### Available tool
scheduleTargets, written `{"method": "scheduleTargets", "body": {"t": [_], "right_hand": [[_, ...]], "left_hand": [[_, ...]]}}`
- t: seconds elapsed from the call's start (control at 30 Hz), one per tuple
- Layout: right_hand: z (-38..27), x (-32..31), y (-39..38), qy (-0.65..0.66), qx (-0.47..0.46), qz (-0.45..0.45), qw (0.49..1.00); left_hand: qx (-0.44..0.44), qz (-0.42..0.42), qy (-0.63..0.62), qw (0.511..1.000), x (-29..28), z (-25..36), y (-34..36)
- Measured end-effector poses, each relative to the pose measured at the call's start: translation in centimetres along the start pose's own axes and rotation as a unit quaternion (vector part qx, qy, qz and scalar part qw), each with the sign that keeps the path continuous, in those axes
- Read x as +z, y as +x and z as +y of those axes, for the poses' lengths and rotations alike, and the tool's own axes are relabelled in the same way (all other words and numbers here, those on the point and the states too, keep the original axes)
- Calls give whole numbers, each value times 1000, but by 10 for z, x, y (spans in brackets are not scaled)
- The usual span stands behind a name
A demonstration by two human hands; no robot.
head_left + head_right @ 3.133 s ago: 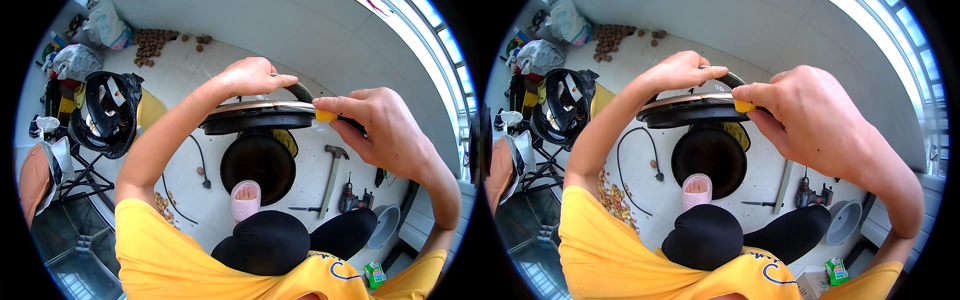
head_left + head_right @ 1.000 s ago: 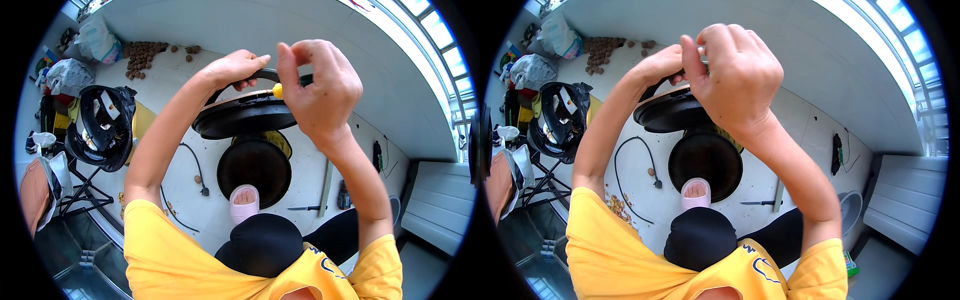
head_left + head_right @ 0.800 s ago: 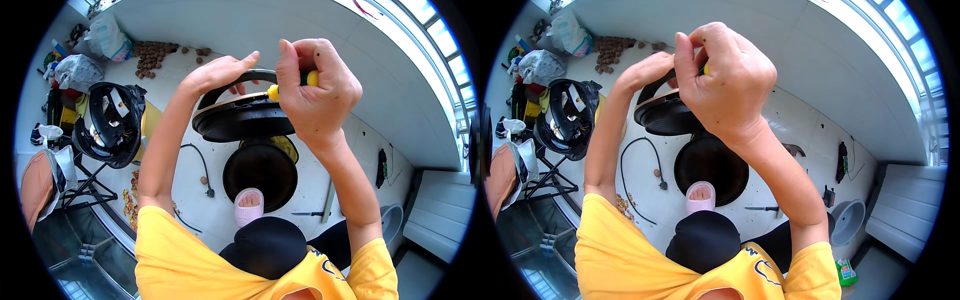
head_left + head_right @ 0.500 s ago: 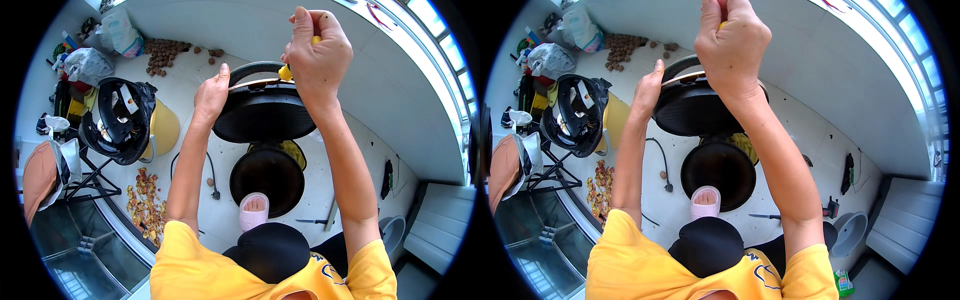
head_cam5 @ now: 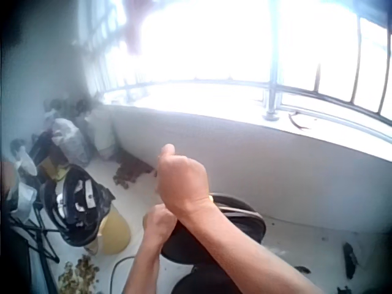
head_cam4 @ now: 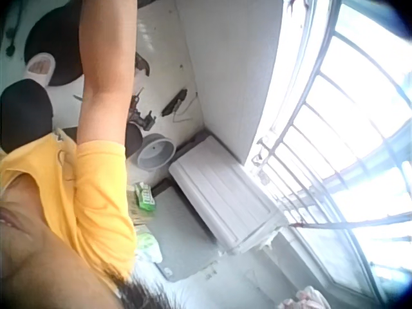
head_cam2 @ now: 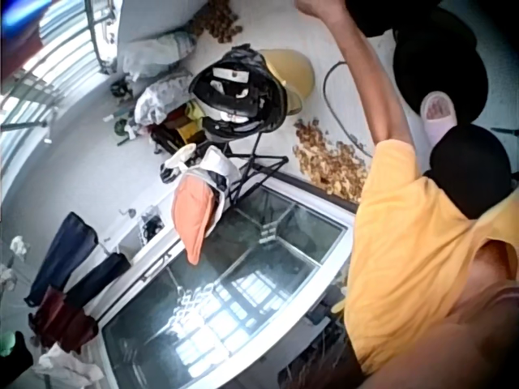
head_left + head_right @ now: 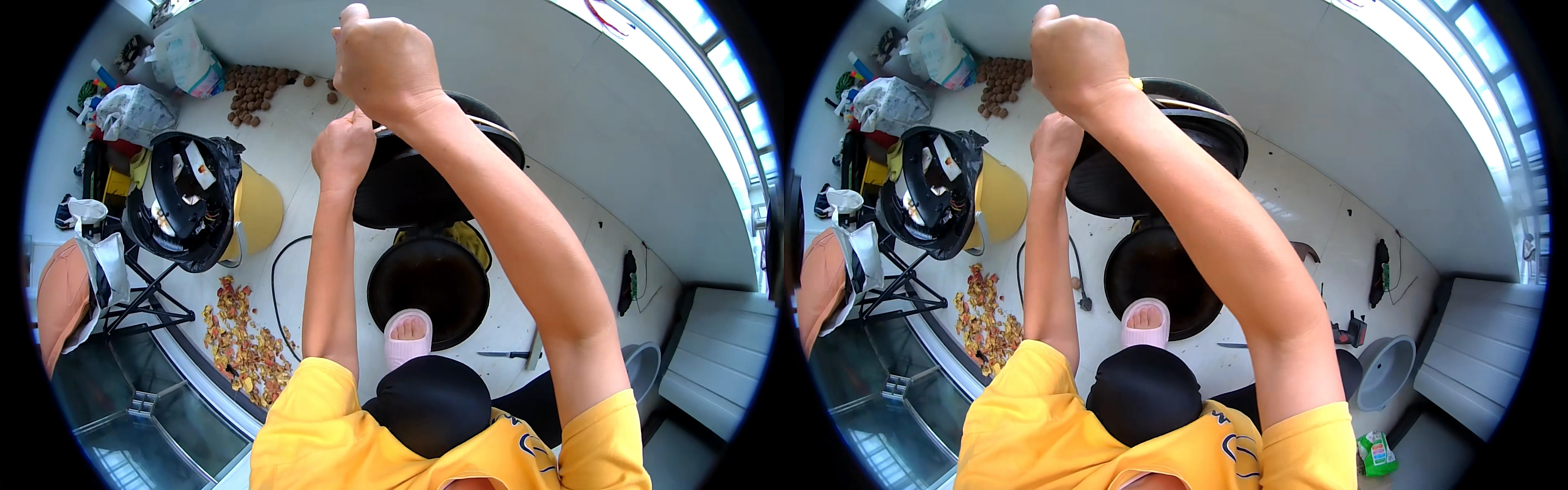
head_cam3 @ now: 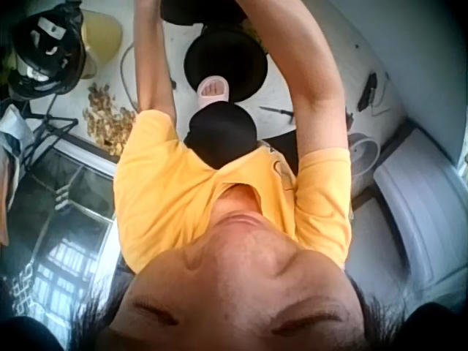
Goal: The person disassembles a round electric grill, removes debris from the heating element, and uses a screwdriver to pry open the casing. They handle the grill plates, a cloth, and various tools while working on the floor.
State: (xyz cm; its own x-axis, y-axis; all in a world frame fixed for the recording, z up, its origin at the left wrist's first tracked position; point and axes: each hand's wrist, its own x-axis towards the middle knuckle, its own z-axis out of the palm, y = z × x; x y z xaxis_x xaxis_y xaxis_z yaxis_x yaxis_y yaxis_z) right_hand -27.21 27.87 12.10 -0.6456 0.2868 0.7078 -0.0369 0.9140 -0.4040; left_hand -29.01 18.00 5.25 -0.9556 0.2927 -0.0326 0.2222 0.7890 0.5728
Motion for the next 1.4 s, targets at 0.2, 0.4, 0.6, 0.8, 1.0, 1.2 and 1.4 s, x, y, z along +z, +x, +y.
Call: {"method": "scheduleTargets", "body": {"t": [0.2,0.4,0.6,0.8,1.0,1.2,1.4], "right_hand": [[0,1,8,-81,24,-57,995],[3,-5,12,-69,44,-89,993],[-16,-12,-25,12,-51,-1,999],[-45,-47,-64,81,-67,105,989],[-25,-102,-85,180,-38,150,971],[15,-148,-127,322,64,179,927],[12,-152,-153,372,97,195,903]], "left_hand": [[-5,13,-4,1000,4,-2,6],[13,-7,-3,1000,11,-9,16],[181,10,-228,957,9,-29,20],[267,-79,-137,950,-22,-11,-11],[300,-130,3,945,-14,0,-24],[241,-143,-137,950,-14,24,-59],[441,-164,-46,881,-35,49,-74]]}}
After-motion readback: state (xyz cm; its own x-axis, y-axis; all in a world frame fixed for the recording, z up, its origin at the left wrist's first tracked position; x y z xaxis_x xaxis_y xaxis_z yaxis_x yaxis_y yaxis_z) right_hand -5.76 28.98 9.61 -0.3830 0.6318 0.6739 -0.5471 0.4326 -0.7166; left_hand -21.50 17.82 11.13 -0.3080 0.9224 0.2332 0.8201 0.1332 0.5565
